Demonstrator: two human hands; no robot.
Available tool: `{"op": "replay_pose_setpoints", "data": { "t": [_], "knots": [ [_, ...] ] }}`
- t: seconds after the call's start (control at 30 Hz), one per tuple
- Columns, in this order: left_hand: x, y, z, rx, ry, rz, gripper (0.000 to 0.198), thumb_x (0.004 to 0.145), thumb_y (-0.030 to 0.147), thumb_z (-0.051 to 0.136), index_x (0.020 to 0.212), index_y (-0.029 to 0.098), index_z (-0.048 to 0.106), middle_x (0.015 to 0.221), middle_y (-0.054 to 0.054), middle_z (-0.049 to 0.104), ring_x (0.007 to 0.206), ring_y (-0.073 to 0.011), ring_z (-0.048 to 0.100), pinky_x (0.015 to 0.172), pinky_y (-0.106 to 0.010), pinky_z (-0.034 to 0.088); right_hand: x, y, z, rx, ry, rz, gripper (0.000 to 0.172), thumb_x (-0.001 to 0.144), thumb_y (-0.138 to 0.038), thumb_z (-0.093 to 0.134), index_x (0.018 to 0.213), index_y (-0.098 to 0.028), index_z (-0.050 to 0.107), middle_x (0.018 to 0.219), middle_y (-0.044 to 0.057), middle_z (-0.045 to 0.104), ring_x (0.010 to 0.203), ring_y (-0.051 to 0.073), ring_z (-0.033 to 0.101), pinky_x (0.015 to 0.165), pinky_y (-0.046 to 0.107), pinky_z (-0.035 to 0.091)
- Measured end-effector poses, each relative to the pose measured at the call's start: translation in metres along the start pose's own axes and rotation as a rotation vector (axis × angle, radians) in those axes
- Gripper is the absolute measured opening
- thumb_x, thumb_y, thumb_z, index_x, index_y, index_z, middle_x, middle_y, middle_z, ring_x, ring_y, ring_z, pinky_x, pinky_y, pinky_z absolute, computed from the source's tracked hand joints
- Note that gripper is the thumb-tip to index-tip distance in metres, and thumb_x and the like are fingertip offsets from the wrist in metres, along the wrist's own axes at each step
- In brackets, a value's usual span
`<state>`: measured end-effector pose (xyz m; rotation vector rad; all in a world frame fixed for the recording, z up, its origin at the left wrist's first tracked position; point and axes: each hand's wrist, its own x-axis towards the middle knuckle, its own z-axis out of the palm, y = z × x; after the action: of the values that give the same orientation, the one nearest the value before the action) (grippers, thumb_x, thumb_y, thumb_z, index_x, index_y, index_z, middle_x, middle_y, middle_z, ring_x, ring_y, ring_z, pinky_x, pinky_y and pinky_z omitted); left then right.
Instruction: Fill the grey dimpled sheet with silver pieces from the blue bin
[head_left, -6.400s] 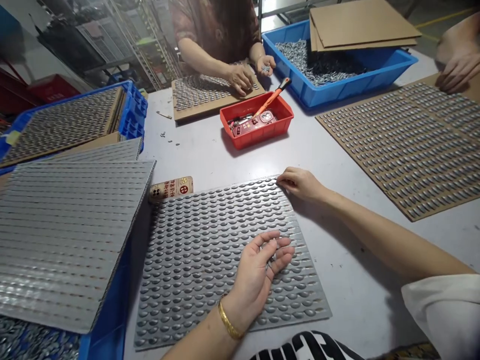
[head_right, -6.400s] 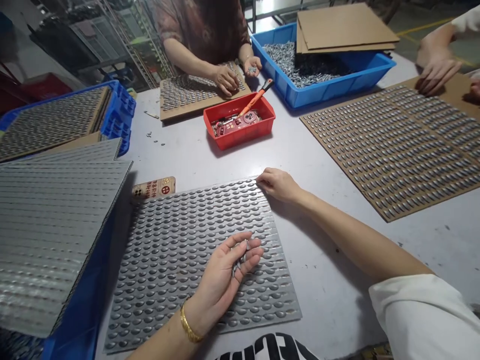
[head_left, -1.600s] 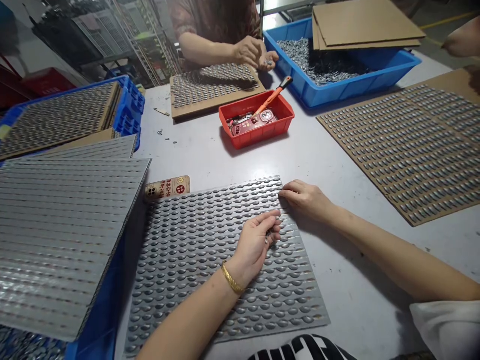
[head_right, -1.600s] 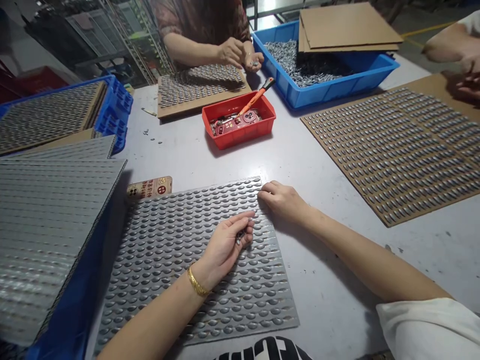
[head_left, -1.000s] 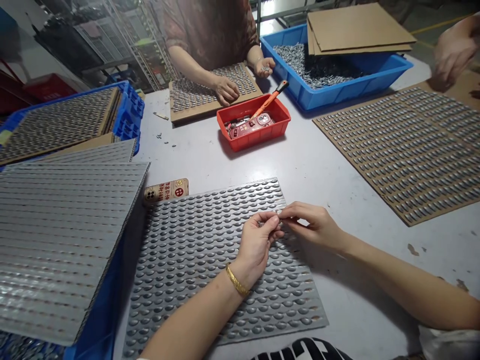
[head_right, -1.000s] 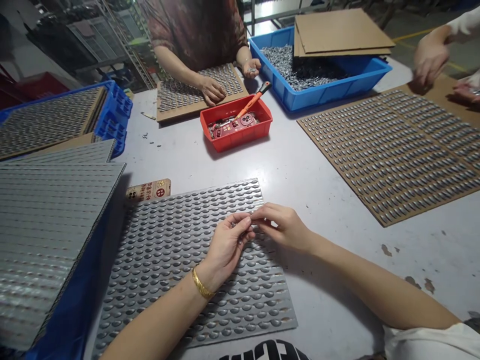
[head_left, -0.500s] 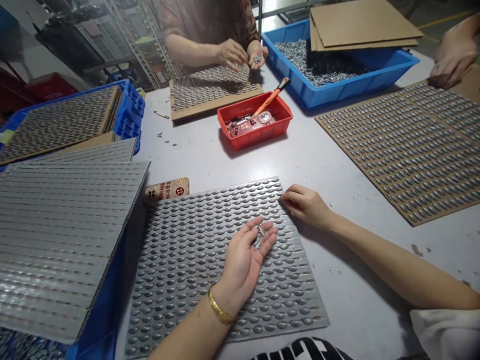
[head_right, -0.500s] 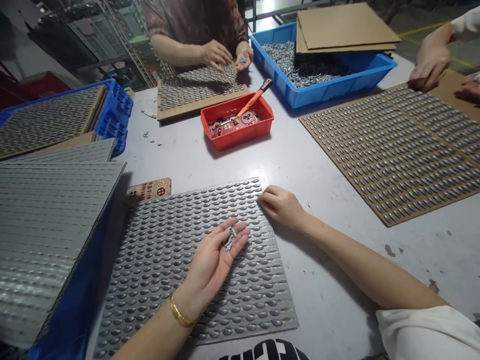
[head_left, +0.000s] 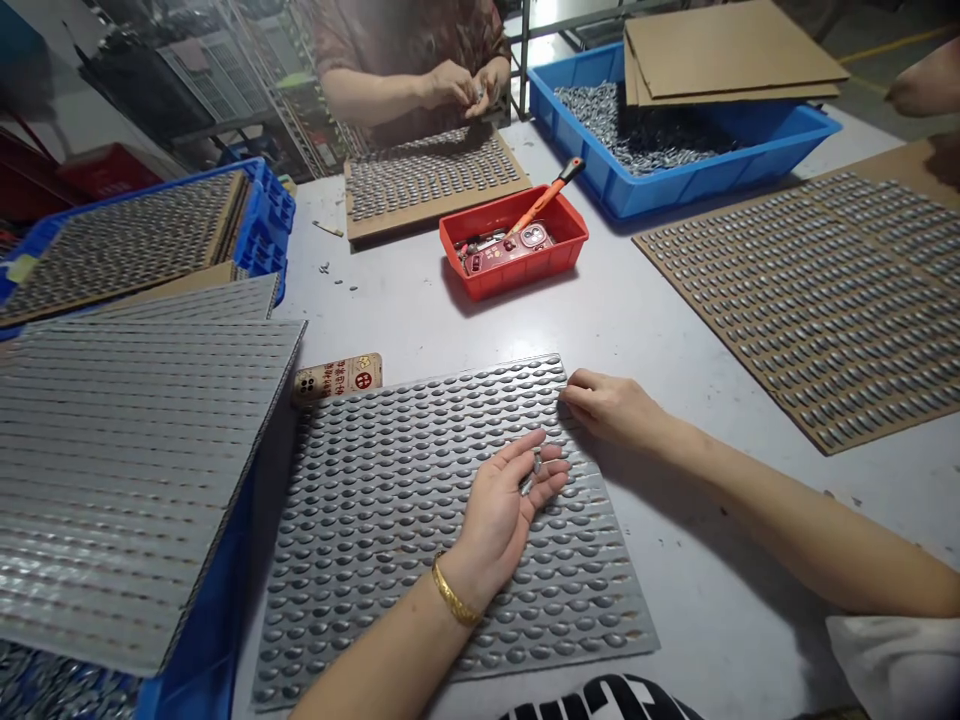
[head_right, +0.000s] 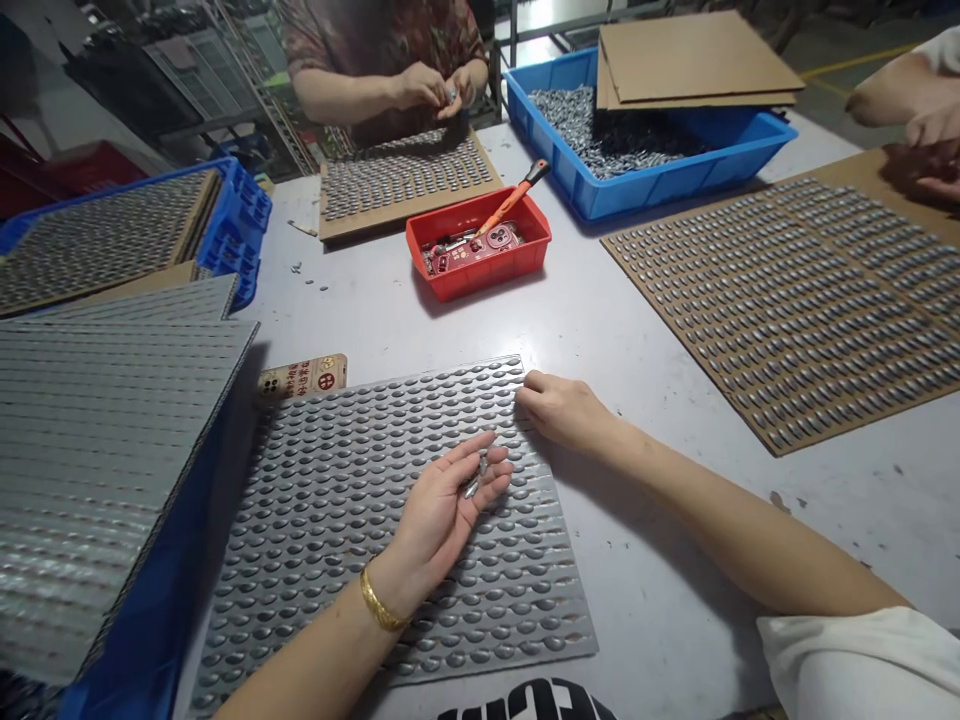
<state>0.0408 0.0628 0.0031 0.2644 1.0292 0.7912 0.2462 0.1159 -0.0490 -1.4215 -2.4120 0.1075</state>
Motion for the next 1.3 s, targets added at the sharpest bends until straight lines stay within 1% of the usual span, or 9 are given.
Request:
{"op": "replay_pose_setpoints", "data": {
  "t": [0.1,0.2,0.3,0.43,0.63,0.77,0.93,1.1,1.3],
  "knots": [
    [0.001,0.000,0.001,0.019,0.004,0.011,0.017,0.084,0.015,0.062,0.101,0.011,0.060,0.098,-0.015,0.070,0.084,-0.0192,0.069,0.082,-0.033,0.055,-0.006,-0.006,-0.008,0.103,0.056,0.037,0.019,0.093,-0.021,0.047,0.097,-0.019,0.066,0.094,0.008,0.066,0.078,0.016,0.059,0.059,0.025,0.042],
    [0.003,-0.001,0.001,0.053,-0.018,0.020,0.014,0.082,0.018,0.065,0.093,0.012,0.060,0.091,-0.012,0.070,0.082,-0.0176,0.068,0.079,-0.031,0.055,-0.013,-0.020,-0.019,0.422,0.063,0.065,0.018,0.093,-0.024,0.052,0.104,-0.019,0.065,0.095,0.007,0.065,0.079,0.016,0.060,0.063,0.027,0.047],
    [0.007,-0.005,0.001,0.068,-0.040,0.069,0.017,0.077,0.017,0.071,0.092,0.011,0.064,0.081,-0.005,0.066,0.070,-0.0099,0.062,0.070,-0.022,0.053,-0.018,-0.035,-0.025,0.794,0.021,0.110,0.016,0.092,-0.024,0.055,0.102,-0.020,0.066,0.093,0.006,0.065,0.078,0.015,0.061,0.064,0.028,0.050],
    [0.010,-0.009,0.002,0.012,-0.023,0.097,0.018,0.072,0.016,0.075,0.088,0.013,0.066,0.079,-0.001,0.063,0.067,-0.0072,0.058,0.066,-0.019,0.051,-0.021,-0.050,-0.022,0.968,0.076,0.150,0.010,0.091,-0.022,0.057,0.095,-0.021,0.067,0.090,0.005,0.066,0.083,0.017,0.062,0.072,0.032,0.052],
    [0.007,-0.011,0.007,-0.011,-0.046,0.089,0.013,0.074,0.018,0.073,0.085,0.011,0.068,0.087,-0.006,0.066,0.078,-0.0122,0.062,0.073,-0.024,0.054,-0.030,-0.055,-0.015,0.832,0.191,0.060,0.019,0.091,-0.016,0.056,0.106,-0.022,0.066,0.101,0.007,0.068,0.095,0.019,0.064,0.083,0.035,0.053],
    [0.002,-0.009,0.010,-0.001,-0.063,0.036,0.017,0.078,0.012,0.064,0.092,0.009,0.072,0.098,-0.011,0.069,0.086,-0.0159,0.064,0.086,-0.032,0.054,-0.039,-0.050,-0.014,0.710,0.154,0.014,0.026,0.091,-0.014,0.052,0.113,-0.022,0.064,0.102,0.008,0.068,0.093,0.018,0.064,0.079,0.033,0.055],
    [-0.001,-0.004,0.012,-0.008,-0.084,-0.048,0.032,0.075,0.002,0.055,0.103,0.008,0.068,0.110,-0.016,0.068,0.093,-0.0213,0.068,0.097,-0.039,0.050,-0.041,-0.037,-0.014,0.649,0.157,0.004,0.025,0.092,-0.014,0.052,0.113,-0.021,0.064,0.099,0.009,0.067,0.088,0.018,0.064,0.074,0.033,0.055],
    [0.001,-0.005,0.009,0.003,-0.032,-0.063,0.030,0.074,-0.002,0.056,0.101,0.010,0.063,0.109,-0.017,0.068,0.100,-0.0234,0.068,0.099,-0.038,0.050,-0.028,-0.011,-0.005,0.423,0.195,0.026,0.022,0.092,-0.013,0.049,0.103,-0.020,0.066,0.094,0.009,0.067,0.084,0.018,0.063,0.071,0.033,0.053],
    [0.001,-0.008,0.006,0.047,-0.035,-0.067,0.018,0.079,0.005,0.062,0.096,0.010,0.061,0.104,-0.017,0.069,0.093,-0.0207,0.069,0.096,-0.035,0.051,-0.020,0.003,0.005,0.126,0.082,-0.080,0.023,0.091,-0.010,0.047,0.100,-0.016,0.067,0.094,0.009,0.068,0.085,0.020,0.059,0.070,0.031,0.050]
  ]
}}
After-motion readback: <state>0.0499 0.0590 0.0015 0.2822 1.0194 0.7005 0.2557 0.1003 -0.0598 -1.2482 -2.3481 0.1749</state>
